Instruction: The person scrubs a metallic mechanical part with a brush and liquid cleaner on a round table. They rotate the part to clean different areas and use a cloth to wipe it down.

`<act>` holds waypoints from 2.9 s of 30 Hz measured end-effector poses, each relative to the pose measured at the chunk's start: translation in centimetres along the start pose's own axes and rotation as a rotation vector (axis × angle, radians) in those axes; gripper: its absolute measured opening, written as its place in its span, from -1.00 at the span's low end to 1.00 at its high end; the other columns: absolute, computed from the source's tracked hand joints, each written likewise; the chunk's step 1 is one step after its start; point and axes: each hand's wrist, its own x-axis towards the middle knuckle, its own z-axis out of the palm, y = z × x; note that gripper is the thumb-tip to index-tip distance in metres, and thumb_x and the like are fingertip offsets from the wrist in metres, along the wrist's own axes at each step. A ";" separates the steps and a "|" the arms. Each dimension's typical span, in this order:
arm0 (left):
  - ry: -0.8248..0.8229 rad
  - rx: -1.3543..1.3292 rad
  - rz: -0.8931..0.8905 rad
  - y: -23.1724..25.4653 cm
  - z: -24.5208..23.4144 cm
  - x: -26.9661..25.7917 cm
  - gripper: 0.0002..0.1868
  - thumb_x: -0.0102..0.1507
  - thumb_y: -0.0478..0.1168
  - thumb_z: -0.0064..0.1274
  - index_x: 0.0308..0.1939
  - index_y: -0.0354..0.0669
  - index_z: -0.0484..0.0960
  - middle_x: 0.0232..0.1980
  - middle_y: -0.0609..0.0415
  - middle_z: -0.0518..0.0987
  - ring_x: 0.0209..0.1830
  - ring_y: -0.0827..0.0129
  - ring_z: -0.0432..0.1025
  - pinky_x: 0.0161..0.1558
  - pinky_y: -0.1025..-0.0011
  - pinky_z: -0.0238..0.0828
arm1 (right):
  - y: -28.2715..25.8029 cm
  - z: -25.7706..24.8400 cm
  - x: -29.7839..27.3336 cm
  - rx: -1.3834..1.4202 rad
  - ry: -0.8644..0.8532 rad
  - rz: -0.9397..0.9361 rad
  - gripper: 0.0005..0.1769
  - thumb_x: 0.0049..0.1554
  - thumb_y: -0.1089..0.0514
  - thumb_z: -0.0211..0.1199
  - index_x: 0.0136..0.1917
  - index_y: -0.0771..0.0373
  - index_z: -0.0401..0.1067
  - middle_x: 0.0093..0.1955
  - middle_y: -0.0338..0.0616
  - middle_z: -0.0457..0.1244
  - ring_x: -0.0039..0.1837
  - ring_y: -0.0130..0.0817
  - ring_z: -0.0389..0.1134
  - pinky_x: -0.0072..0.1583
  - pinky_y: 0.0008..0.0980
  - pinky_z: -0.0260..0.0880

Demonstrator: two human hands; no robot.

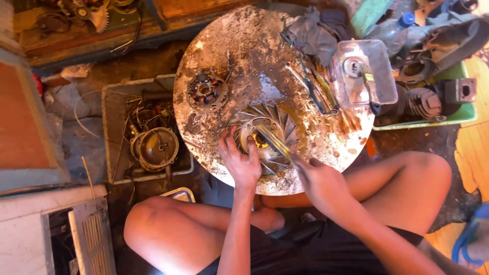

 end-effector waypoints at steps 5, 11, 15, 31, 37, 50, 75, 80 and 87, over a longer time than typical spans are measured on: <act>0.000 -0.020 0.017 -1.1 0.4 -0.4 -0.64 0.31 -0.28 -0.09 0.17 -0.30 0.52 0.06 -0.11 0.48 0.04 0.13 0.46 0.06 0.16 0.47 | -2.4 0.3 6.1 0.081 0.175 -0.216 -0.69 0.25 0.15 0.05 0.22 0.03 0.47 -0.27 0.08 0.34 -0.21 0.13 0.46 -0.19 0.04 0.49; 0.010 -0.065 0.077 0.8 -1.0 0.2 -0.76 0.37 -0.36 -0.35 0.00 -0.47 0.36 0.17 -0.27 0.44 0.17 -0.10 0.39 0.17 -0.01 0.37 | 1.4 -1.1 0.6 -0.018 -0.004 -0.256 -0.71 0.20 0.12 0.08 0.18 0.04 0.46 -0.30 0.02 0.29 -0.32 0.06 0.42 -0.28 0.02 0.45; 0.023 -0.114 -0.009 0.1 -0.3 -0.2 -0.48 0.51 -0.08 -0.58 0.32 -0.43 0.27 0.15 -0.36 0.47 0.14 -0.06 0.45 0.13 0.07 0.47 | -0.4 2.2 2.1 -0.142 -0.074 -0.372 -0.28 0.09 0.33 0.06 0.50 0.03 0.08 0.13 0.47 0.24 -0.60 -0.35 0.25 -0.52 -0.31 0.31; 0.151 -0.234 -0.074 -4.1 1.7 -2.9 -0.45 0.27 -0.38 -0.23 0.37 -0.45 0.20 0.35 -0.41 0.39 0.32 -0.25 0.34 0.34 -0.15 0.28 | -6.2 0.8 4.0 -0.009 -0.068 -0.262 -0.64 0.25 0.14 -0.08 0.25 0.00 0.39 -0.07 0.22 0.34 -0.20 0.14 0.49 -0.14 0.06 0.55; 0.168 -0.152 -0.148 -1.2 0.7 -1.5 -0.43 0.18 -0.54 -0.42 0.31 -0.43 0.20 0.26 -0.27 0.52 0.20 -0.14 0.48 0.40 -0.13 0.18 | -3.1 -0.8 0.2 -0.067 -0.103 -0.123 -0.62 0.22 0.11 -0.03 0.28 -0.13 0.34 -0.12 0.15 0.33 -0.19 0.25 0.48 -0.14 0.13 0.53; 0.165 -0.177 -0.268 -1.7 1.2 -2.1 -0.45 0.11 -0.54 -0.34 0.21 -0.29 0.32 0.16 -0.25 0.57 0.19 -0.19 0.47 0.31 -0.07 0.32 | -3.5 -0.1 1.1 -0.005 -0.062 -0.128 -0.62 0.21 0.12 -0.04 0.26 -0.13 0.37 -0.12 0.22 0.33 -0.25 0.21 0.47 -0.16 0.09 0.52; 0.153 -0.167 -0.196 -1.7 1.7 -2.1 -0.59 0.11 -0.59 -0.35 0.01 -0.35 0.36 0.11 -0.27 0.54 0.11 -0.12 0.50 0.18 0.00 0.46 | -3.0 -4.0 1.3 0.009 -0.114 0.040 -0.71 0.19 0.02 0.05 0.10 -0.04 0.53 -0.21 0.05 0.41 -0.15 0.09 0.50 -0.04 0.04 0.55; 0.140 -0.172 -0.195 -1.4 1.2 -1.7 -0.63 0.13 -0.58 -0.31 -0.01 -0.33 0.37 0.11 -0.32 0.54 0.11 -0.17 0.49 0.16 -0.03 0.45 | -4.6 1.0 7.2 0.041 -0.002 -0.047 -0.67 0.23 0.09 0.01 0.18 0.05 0.50 -0.19 0.12 0.38 -0.13 0.13 0.48 -0.06 0.10 0.53; 0.143 -0.163 -0.264 0.2 0.5 -1.0 -0.68 0.10 -0.55 -0.30 -0.10 -0.29 0.35 0.11 -0.34 0.54 0.11 -0.26 0.47 0.13 -0.04 0.43 | -1.9 -3.4 2.5 -0.035 -0.031 0.017 -0.69 0.14 0.07 0.15 0.14 0.08 0.53 -0.26 0.13 0.38 -0.13 0.17 0.48 -0.08 0.10 0.51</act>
